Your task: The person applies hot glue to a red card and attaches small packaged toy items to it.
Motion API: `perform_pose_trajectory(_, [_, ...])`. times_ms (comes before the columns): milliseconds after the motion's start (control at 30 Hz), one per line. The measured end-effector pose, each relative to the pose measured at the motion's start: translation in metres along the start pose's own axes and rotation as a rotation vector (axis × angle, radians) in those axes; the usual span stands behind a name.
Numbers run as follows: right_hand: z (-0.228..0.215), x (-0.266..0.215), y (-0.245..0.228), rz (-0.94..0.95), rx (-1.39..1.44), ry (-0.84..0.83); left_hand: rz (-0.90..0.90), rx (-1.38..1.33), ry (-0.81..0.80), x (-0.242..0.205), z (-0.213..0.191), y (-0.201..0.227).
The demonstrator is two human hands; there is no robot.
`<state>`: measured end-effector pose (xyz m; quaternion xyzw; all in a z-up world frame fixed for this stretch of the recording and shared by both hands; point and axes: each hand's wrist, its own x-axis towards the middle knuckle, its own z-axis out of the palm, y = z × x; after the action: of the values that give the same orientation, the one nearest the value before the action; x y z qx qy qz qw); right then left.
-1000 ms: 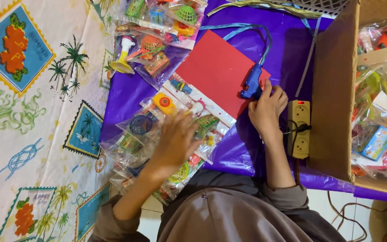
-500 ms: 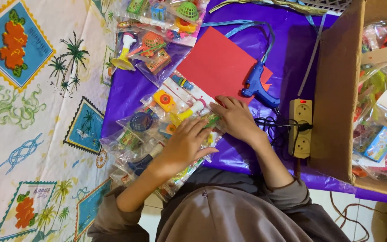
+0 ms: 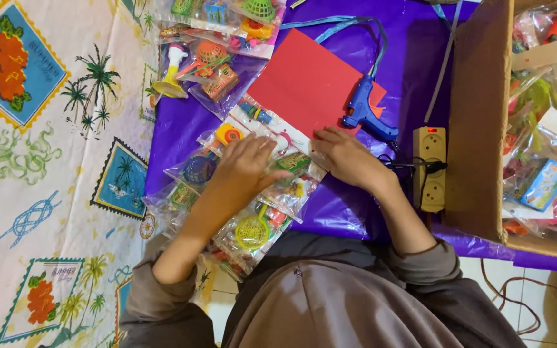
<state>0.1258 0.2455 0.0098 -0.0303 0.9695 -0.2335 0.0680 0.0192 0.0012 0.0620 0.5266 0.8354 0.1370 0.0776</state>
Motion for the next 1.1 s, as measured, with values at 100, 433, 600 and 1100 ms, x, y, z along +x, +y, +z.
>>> perform_pose_trajectory(100, [-0.017, -0.019, -0.007, 0.015, -0.117, 0.057, 0.048, 0.113, 0.147, 0.000, -0.001, -0.001])
perform_pose_trajectory(433, [0.023, -0.014, 0.086, 0.424, -0.424, 0.436, -0.038, -0.097, -0.224, 0.008, -0.013, 0.015])
perform_pose_trajectory(600, [0.008, -0.017, 0.078, 0.371, 0.028, 0.526, -0.037, -0.097, -0.149, 0.002, -0.005, 0.012])
perform_pose_trajectory(1100, [-0.029, -0.024, 0.045, -0.117, 1.844, 0.465, -0.025, -0.136, -0.068, -0.013, -0.009, 0.015])
